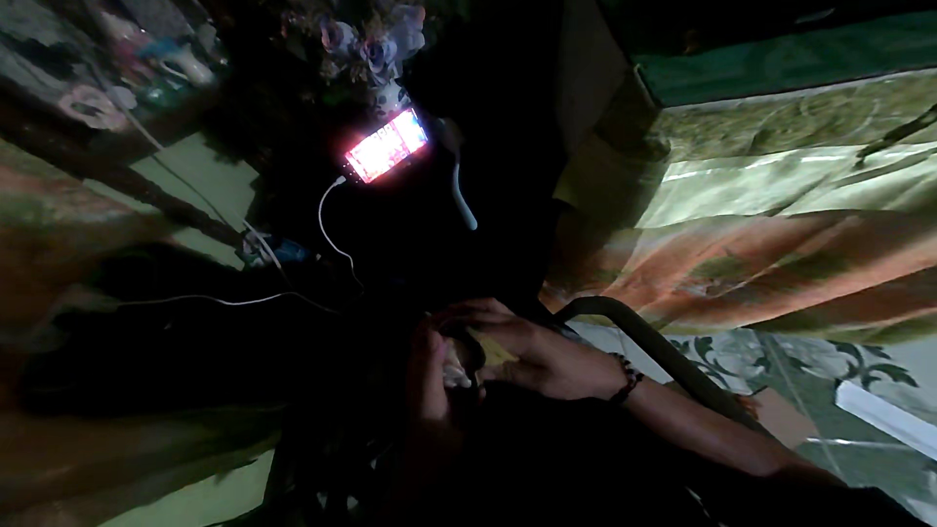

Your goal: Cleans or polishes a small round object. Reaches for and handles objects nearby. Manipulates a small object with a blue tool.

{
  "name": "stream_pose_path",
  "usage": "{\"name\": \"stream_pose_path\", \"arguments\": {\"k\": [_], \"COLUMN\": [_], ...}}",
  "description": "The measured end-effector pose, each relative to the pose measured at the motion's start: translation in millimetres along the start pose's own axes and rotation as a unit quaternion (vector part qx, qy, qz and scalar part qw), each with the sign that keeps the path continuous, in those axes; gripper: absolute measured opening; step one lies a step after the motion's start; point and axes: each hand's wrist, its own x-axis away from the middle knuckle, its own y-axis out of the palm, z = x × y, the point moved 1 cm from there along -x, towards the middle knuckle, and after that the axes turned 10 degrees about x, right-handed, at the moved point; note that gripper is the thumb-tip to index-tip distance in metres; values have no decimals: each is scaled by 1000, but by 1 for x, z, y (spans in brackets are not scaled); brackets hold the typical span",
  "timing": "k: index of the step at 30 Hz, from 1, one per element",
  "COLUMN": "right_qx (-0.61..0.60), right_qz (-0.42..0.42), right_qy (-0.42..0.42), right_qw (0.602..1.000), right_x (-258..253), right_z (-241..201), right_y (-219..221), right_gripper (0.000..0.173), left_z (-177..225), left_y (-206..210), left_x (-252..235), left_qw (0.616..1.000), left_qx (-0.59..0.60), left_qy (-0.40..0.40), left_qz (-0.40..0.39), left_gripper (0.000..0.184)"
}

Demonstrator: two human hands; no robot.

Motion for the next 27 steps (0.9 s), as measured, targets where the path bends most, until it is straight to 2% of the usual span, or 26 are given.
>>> {"name": "stream_pose_path", "arguments": {"k": [4,7,10,12,14,17,20,22,25,27], "right_qx": [1,-19,-74,-95,-99,-189,-386,-450,-497,-500], "right_qz": [45,104,177,220,244,246,278,305,327,340], "right_qy": [4,25,83,129,164,209,266,275,243,229], "right_qw": [999,994,978,962,951,927,838,793,766,763], "right_x": [1,3,3,1,-1,-6,-12,-13,-13,-13], "right_z": [0,-3,-4,-6,-11,-21,-22,-17,-14,-14], "right_y": [7,13,18,19,20,19,18,16,9,5], "right_gripper": [41,51,45,40,36,31,37,38,35,32], "left_z": [2,4,-5,-6,-5,-2,5,9,12,13], "left_y": [4,4,3,7,13,15,14,18,25,31], "left_x": [5,7,4,5,7,5,-6,-12,-16,-17], "left_qw": [1000,997,991,971,957,977,994,999,999,995], "left_qx": [7,-3,-81,-166,-206,-144,-56,3,48,90], "left_qy": [-29,-44,57,158,202,158,78,39,9,-25], "left_qz": [-10,-60,-87,-63,-42,-24,-43,-33,-12,17], "left_gripper": [55,57,62,51,40,31,36,38,46,52]}}
